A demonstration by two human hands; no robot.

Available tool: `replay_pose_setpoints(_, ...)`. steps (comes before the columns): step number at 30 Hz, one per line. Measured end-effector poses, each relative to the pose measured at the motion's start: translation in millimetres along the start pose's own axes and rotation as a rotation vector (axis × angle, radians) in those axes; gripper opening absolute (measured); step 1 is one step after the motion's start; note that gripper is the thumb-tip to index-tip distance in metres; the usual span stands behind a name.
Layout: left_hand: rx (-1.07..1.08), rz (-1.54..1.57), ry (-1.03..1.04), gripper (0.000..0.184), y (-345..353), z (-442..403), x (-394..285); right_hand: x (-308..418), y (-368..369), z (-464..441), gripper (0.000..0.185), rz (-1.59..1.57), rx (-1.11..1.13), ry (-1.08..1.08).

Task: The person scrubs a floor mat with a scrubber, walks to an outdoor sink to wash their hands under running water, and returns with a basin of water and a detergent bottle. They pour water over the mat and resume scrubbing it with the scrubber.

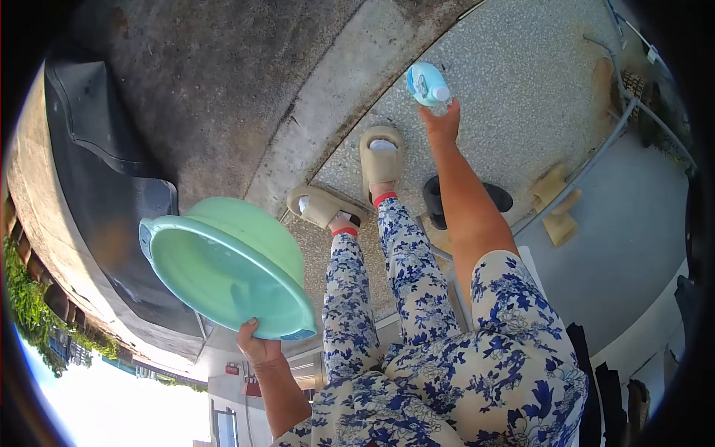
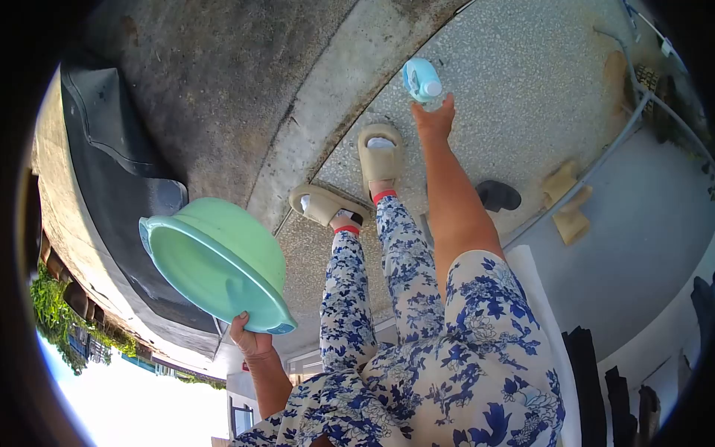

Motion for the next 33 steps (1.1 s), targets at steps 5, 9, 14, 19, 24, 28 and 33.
replay_pose_setpoints(5,-0.015,-0.002,-0.045,0.055,-23.9,-38.1,21.7,0.4,26.3,-17.0,0.077,-0.286,-0.206,-0.006)
replay_pose_setpoints(9,-0.113,-0.013,-0.049,0.059,-35.3,-40.6,24.3,5.9,23.3,-6.7,0.068,-0.497,-0.209,0.02)
replay_pose_setpoints(14,-0.065,0.026,-0.013,0.058,-35.4,-32.2,18.1,23.2,9.6,-6.3,0.062,-0.488,-0.216,-0.06)
replay_pose_setpoints(19,-0.019,0.142,-0.021,0.058,-36.8,-16.4,13.8,76.4,-26.4,24.3,0.056,-0.576,-0.135,-0.118)
replay_pose_setpoints(24,0.05,0.233,0.049,0.059,-32.7,20.2,-1.0,133.4,-96.3,86.3,0.049,-0.477,0.077,-0.241)
replay_pose_setpoints(28,0.147,0.321,0.062,0.059,-42.3,60.8,-15.4,178.6,-160.6,154.5,0.047,-0.504,0.207,-0.272)
replay_pose_setpoints(33,0.151,0.461,0.08,0.055,-85.8,122.0,-25.0,218.0,-236.9,224.5,0.053,-0.438,0.3,-0.388)
Point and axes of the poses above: each hand's wrist, its own z-axis away from the middle knuckle, its own y-axis out of the palm, x = y × z, the point moved 6 cm from there along -z, towards the middle knuckle, and after that the axes turned 10 degrees about -y, right-handed, at the moved point
